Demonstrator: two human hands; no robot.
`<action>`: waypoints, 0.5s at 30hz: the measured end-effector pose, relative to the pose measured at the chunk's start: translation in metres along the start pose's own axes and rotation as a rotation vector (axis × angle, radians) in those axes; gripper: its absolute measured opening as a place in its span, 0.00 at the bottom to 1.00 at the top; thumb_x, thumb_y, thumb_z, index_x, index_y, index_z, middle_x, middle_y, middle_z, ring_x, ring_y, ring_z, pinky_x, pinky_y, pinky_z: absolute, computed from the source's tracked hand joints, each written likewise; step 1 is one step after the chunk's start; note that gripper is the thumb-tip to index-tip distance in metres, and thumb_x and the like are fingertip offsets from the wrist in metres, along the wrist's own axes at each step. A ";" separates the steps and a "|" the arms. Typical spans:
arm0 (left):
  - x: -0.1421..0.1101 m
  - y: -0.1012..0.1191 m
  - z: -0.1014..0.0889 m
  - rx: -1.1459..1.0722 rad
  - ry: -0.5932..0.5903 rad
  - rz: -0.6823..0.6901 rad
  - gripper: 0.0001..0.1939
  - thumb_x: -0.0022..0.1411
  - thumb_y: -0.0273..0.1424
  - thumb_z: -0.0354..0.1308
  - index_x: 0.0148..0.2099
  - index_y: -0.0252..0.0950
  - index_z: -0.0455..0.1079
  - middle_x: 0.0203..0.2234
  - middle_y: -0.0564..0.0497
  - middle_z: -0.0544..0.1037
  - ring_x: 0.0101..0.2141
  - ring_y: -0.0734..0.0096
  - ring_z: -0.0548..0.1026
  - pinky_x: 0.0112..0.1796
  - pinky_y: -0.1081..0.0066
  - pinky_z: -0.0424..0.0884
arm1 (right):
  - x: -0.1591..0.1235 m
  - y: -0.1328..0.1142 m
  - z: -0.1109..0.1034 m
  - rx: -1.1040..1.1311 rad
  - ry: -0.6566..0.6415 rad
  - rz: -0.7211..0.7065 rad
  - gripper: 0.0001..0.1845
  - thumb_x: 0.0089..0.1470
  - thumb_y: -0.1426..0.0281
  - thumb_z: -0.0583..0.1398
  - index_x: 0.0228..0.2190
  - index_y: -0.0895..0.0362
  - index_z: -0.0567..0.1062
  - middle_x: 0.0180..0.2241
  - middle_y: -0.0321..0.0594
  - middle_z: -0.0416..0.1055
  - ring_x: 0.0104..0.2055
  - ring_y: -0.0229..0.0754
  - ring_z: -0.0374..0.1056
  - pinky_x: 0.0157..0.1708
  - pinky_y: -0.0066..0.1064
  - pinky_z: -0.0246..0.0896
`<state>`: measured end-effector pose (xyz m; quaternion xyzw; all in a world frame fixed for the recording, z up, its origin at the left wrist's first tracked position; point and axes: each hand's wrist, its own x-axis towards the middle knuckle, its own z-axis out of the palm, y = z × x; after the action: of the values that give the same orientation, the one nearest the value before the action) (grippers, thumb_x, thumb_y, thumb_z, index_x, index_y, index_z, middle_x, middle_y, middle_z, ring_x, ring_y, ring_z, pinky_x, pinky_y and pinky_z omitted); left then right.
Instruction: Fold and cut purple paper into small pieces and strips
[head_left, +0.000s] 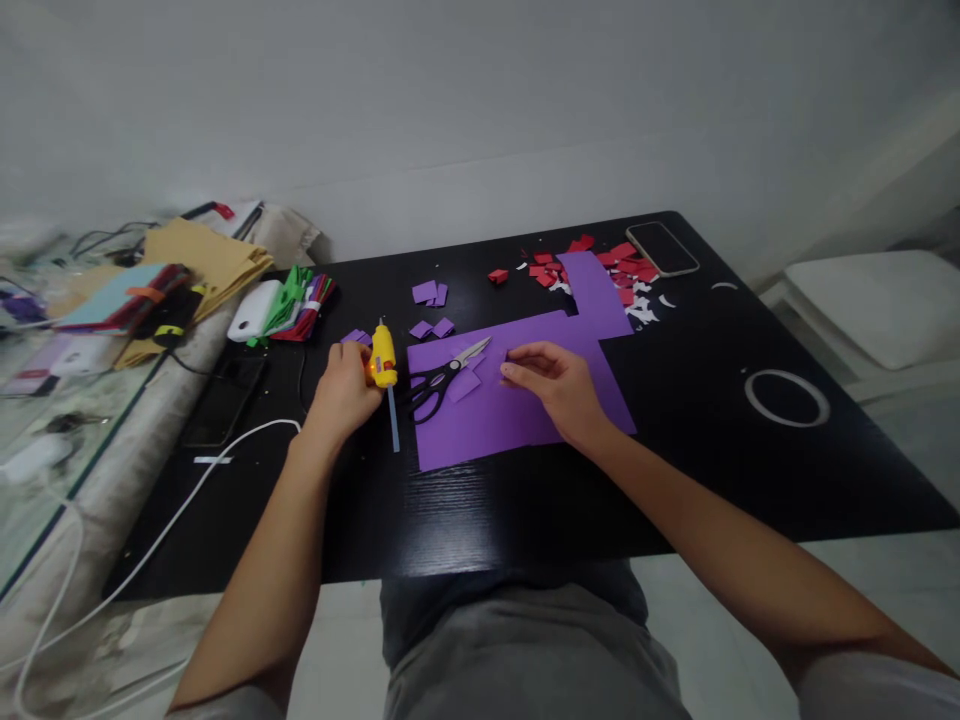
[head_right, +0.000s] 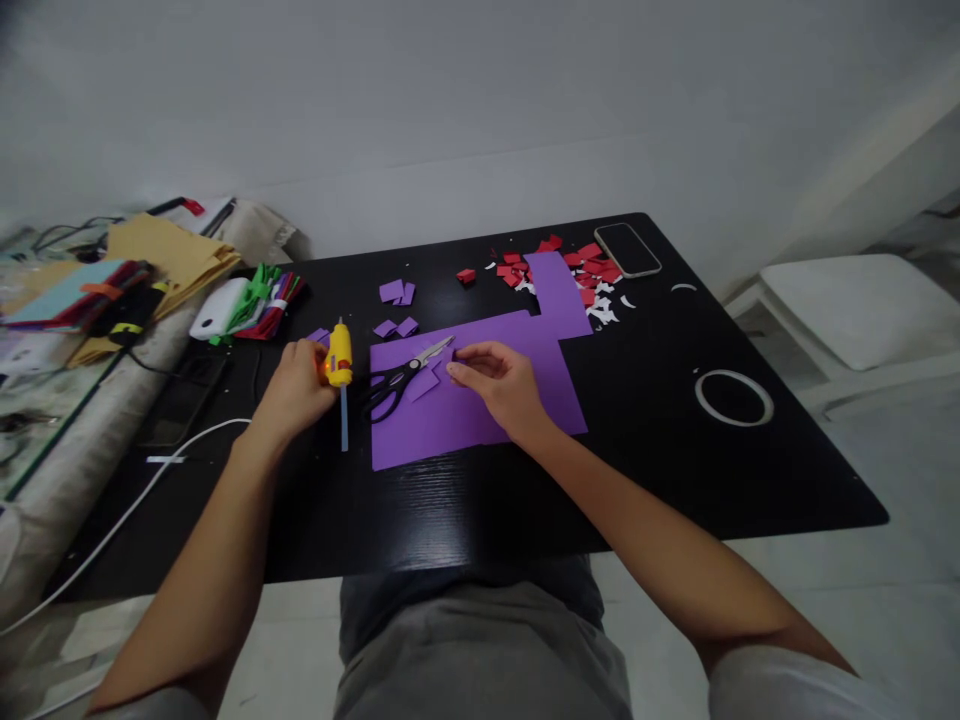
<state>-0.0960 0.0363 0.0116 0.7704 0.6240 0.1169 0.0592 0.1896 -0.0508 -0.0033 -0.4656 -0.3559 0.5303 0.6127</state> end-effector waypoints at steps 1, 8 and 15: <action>0.002 -0.003 0.000 -0.015 -0.006 0.005 0.18 0.56 0.28 0.62 0.49 0.34 0.67 0.45 0.38 0.72 0.44 0.48 0.76 0.45 0.55 0.75 | 0.000 0.000 0.000 0.015 -0.012 0.009 0.18 0.38 0.62 0.78 0.32 0.53 0.82 0.31 0.36 0.78 0.36 0.42 0.76 0.48 0.44 0.78; 0.008 -0.015 -0.002 -0.078 -0.076 0.011 0.20 0.52 0.29 0.61 0.49 0.35 0.68 0.46 0.40 0.74 0.47 0.51 0.75 0.51 0.54 0.74 | 0.000 0.003 0.001 0.112 -0.071 0.059 0.16 0.41 0.59 0.77 0.30 0.53 0.82 0.31 0.34 0.77 0.35 0.39 0.74 0.46 0.43 0.79; 0.005 -0.012 -0.008 -0.179 -0.010 0.062 0.20 0.49 0.26 0.61 0.47 0.36 0.72 0.44 0.42 0.75 0.43 0.52 0.76 0.49 0.55 0.74 | -0.006 0.003 0.004 0.055 -0.096 0.073 0.18 0.38 0.62 0.78 0.30 0.54 0.80 0.30 0.34 0.78 0.34 0.40 0.76 0.46 0.42 0.78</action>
<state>-0.1086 0.0432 0.0174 0.7815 0.5866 0.1700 0.1272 0.1838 -0.0555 -0.0044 -0.4352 -0.3529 0.5836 0.5878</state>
